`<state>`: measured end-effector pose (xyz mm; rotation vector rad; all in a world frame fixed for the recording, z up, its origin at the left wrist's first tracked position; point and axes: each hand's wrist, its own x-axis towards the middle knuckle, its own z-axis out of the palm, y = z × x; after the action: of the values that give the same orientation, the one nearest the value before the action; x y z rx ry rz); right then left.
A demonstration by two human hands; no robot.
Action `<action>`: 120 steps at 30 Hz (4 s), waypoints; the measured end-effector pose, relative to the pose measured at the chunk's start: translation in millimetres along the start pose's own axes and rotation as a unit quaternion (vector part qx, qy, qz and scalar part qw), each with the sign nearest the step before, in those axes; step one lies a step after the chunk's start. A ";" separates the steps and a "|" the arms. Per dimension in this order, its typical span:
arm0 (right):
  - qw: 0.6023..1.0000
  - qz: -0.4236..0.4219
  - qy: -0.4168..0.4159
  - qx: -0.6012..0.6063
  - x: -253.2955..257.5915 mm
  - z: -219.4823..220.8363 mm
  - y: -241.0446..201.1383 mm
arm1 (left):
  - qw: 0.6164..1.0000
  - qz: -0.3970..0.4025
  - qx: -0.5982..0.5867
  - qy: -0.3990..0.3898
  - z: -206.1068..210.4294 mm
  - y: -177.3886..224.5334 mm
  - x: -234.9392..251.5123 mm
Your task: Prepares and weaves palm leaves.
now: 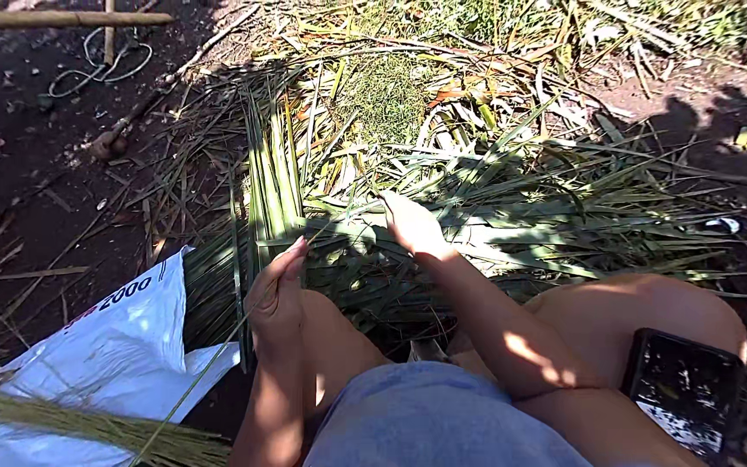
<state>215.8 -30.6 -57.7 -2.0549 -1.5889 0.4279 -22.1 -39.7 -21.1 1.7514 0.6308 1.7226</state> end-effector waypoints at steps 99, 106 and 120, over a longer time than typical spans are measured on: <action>0.712 0.520 -0.051 0.470 -58.6 124.7 192.8 | 0.617 -0.555 0.537 0.152 -273.0 -66.9 -235.3; 0.723 0.535 -0.061 0.433 -67.0 121.0 191.1 | 0.638 -0.659 0.398 -0.021 -187.8 -141.3 -207.7; 0.701 0.542 -0.080 0.457 -64.2 129.7 180.9 | 0.682 -0.692 0.228 0.053 -146.6 -149.6 -158.5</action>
<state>274.9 -101.4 -270.3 -1.8256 0.1305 1.4597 -164.5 -31.9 -241.6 0.7744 1.9013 0.5270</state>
